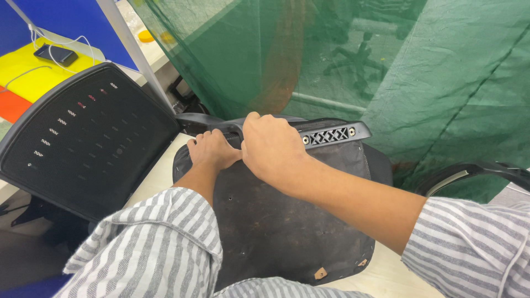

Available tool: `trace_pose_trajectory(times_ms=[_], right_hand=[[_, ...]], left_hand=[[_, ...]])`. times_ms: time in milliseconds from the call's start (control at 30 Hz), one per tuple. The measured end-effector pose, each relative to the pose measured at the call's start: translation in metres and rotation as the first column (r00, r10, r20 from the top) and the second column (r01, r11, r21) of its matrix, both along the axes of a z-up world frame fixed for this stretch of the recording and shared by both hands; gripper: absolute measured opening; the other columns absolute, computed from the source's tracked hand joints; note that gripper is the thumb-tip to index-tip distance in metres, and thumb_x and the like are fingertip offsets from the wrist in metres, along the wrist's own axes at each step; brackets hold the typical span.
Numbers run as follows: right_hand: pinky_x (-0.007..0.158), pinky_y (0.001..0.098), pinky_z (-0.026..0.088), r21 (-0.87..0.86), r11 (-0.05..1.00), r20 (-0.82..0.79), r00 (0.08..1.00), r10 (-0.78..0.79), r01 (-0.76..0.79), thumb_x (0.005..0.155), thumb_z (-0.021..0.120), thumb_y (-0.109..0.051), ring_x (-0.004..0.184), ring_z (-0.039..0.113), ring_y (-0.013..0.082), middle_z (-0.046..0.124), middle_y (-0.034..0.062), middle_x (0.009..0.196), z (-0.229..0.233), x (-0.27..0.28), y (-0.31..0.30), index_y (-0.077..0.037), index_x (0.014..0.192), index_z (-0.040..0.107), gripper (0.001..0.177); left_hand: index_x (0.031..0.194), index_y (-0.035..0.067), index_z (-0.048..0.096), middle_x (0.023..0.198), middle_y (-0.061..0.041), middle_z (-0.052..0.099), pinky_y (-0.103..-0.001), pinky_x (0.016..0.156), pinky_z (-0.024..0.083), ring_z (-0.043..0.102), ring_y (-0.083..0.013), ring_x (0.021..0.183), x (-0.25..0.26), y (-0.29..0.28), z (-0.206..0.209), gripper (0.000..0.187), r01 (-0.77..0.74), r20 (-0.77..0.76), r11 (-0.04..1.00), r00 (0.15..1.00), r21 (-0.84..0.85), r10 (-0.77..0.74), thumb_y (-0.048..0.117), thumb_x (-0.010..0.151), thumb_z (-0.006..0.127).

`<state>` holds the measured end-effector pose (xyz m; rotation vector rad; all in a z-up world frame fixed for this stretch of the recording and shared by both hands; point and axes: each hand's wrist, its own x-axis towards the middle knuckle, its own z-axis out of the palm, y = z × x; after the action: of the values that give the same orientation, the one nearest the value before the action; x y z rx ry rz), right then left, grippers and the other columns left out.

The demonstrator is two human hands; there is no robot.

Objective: The person uses a screwdriver to tighten screws on a black plastic bracket attached to an office chair seat. They work on multiple screw holes along the bracket, securing it to the chair.

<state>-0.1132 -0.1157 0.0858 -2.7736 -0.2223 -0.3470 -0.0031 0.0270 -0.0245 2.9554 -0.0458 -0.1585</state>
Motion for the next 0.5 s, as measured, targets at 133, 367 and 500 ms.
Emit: trace_pose_trajectory(times_ms=[133,367,500], right_hand=[[0.062,0.046,0.059,-0.008,1.0,0.056,0.998,0.014,-0.014,0.08,0.072,-0.012,0.078,0.072,0.0411,0.068,0.023,0.079,0.0,0.0,-0.002,0.004,0.091,0.058,0.024],[0.076,0.0491,0.055,0.003,0.99,0.164,0.977,0.139,-0.141,0.069,0.078,-0.006,0.091,0.065,0.0421,0.065,0.0221,0.093,-0.006,-0.011,-0.007,0.003,0.099,0.056,0.038],[0.08,0.0475,0.054,-0.044,0.99,0.149,0.979,0.14,-0.135,0.069,0.076,-0.001,0.097,0.062,0.0422,0.064,0.0222,0.101,-0.011,-0.012,-0.006,0.002,0.101,0.059,0.037]], left_hand=[[0.122,0.001,0.068,0.126,-0.014,0.066,-0.047,0.108,0.036,0.055,-0.03,0.127,-0.005,0.0,0.008,0.102,0.019,0.004,1.0,1.0,0.012,-0.019,0.084,0.062,0.074],[0.124,0.002,0.067,0.129,-0.013,0.066,-0.047,0.108,0.036,0.055,-0.0308,0.128,-0.004,-0.002,0.013,0.108,0.043,-0.009,0.999,0.999,0.013,-0.043,0.083,0.054,0.08],[0.126,0.002,0.066,0.13,-0.013,0.065,-0.046,0.11,0.035,0.055,-0.0312,0.128,-0.002,-0.001,0.011,0.111,0.044,-0.019,0.999,0.999,0.015,-0.043,0.083,0.053,0.082]])
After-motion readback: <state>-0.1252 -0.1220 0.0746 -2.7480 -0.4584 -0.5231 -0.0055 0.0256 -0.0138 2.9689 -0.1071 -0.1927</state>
